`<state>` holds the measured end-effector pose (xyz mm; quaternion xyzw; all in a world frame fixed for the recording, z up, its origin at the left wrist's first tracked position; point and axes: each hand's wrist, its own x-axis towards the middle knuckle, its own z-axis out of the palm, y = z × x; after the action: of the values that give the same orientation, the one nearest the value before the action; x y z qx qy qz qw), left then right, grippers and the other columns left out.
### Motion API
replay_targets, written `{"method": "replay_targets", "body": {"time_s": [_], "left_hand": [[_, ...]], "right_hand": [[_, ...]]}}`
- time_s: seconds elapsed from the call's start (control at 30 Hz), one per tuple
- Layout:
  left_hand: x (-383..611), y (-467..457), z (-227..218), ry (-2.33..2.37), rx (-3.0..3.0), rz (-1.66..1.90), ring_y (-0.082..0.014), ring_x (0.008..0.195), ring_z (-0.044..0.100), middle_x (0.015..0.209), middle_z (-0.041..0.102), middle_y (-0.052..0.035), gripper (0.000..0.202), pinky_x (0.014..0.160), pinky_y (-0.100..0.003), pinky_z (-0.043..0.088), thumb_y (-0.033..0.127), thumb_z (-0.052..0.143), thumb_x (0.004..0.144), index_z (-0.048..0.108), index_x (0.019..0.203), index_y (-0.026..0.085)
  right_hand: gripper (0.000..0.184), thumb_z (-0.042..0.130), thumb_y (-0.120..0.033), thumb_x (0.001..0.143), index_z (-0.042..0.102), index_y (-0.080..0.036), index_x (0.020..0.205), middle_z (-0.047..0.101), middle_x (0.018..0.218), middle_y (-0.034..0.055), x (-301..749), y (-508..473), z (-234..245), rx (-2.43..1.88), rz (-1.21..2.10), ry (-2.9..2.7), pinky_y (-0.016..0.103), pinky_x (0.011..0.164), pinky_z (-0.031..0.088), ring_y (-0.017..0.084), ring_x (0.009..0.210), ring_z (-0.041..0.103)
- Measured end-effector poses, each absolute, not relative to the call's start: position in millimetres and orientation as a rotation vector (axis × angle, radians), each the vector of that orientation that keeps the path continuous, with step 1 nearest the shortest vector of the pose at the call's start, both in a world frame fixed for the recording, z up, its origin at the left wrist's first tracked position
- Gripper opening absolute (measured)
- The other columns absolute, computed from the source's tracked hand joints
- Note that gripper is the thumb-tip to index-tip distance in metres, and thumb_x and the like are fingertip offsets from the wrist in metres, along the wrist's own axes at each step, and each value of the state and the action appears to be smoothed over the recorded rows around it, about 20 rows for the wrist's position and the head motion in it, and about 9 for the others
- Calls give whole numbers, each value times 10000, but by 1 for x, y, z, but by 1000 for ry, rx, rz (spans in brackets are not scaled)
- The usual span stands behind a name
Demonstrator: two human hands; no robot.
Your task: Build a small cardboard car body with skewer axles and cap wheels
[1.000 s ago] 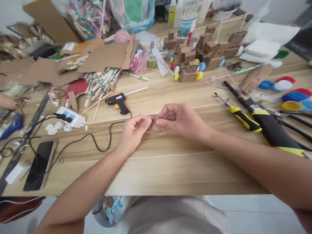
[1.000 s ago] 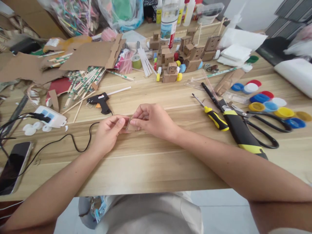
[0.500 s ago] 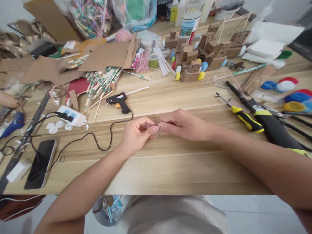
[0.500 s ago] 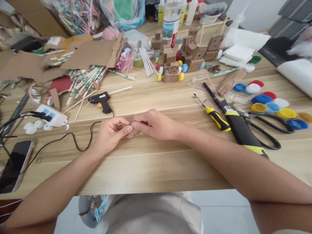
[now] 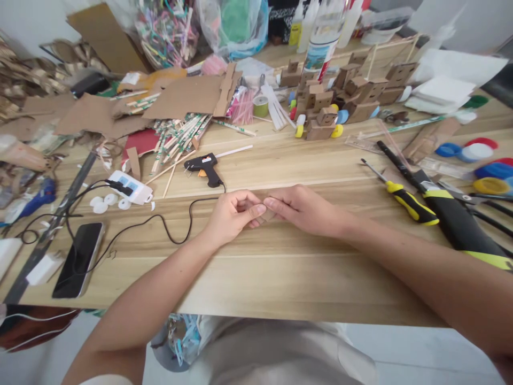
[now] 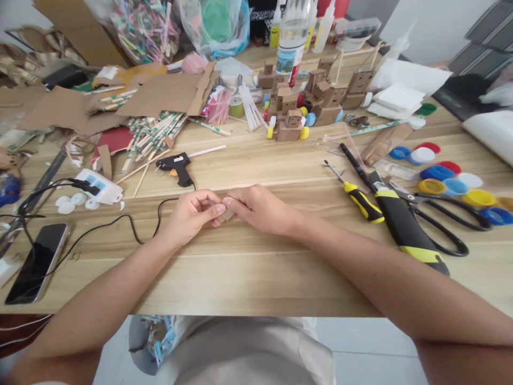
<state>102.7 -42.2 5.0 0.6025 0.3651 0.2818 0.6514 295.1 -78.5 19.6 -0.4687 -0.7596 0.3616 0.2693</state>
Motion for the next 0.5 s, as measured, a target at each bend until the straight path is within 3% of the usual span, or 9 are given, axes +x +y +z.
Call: {"method": "replay_targets", "body": {"time_s": [0.1,0.2,0.33,0.5], "left_hand": [[100,-36,6,846,1368,643,-99,449,570,536,646,8,450,470,-228,506,535,914,587,662,660,170],[99,-33,8,844,1360,662,-88,451,548,538,634,17,435,473,-222,492,479,947,548,665,649,163],[100,-35,8,843,1339,639,-81,459,530,578,644,14,421,484,-231,488,479,936,558,674,651,162],[102,-38,4,829,1294,601,-90,498,557,612,661,6,417,515,-233,496,489,919,581,704,718,159]], "right_hand": [[151,533,-351,951,604,-219,938,673,790,28,302,-78,23,-1267,821,-2173,274,666,454,173,707,607],[294,620,-290,932,626,-172,1200,732,1054,124,304,-80,22,-1220,576,-2311,332,785,518,242,925,688],[300,507,-344,1027,660,-146,1192,737,1007,148,303,-81,14,-1181,271,-2456,364,793,524,260,903,688],[638,207,-514,1086,696,-105,1110,723,888,154,308,-76,11,-1071,30,-2526,358,765,497,252,834,672]]}}
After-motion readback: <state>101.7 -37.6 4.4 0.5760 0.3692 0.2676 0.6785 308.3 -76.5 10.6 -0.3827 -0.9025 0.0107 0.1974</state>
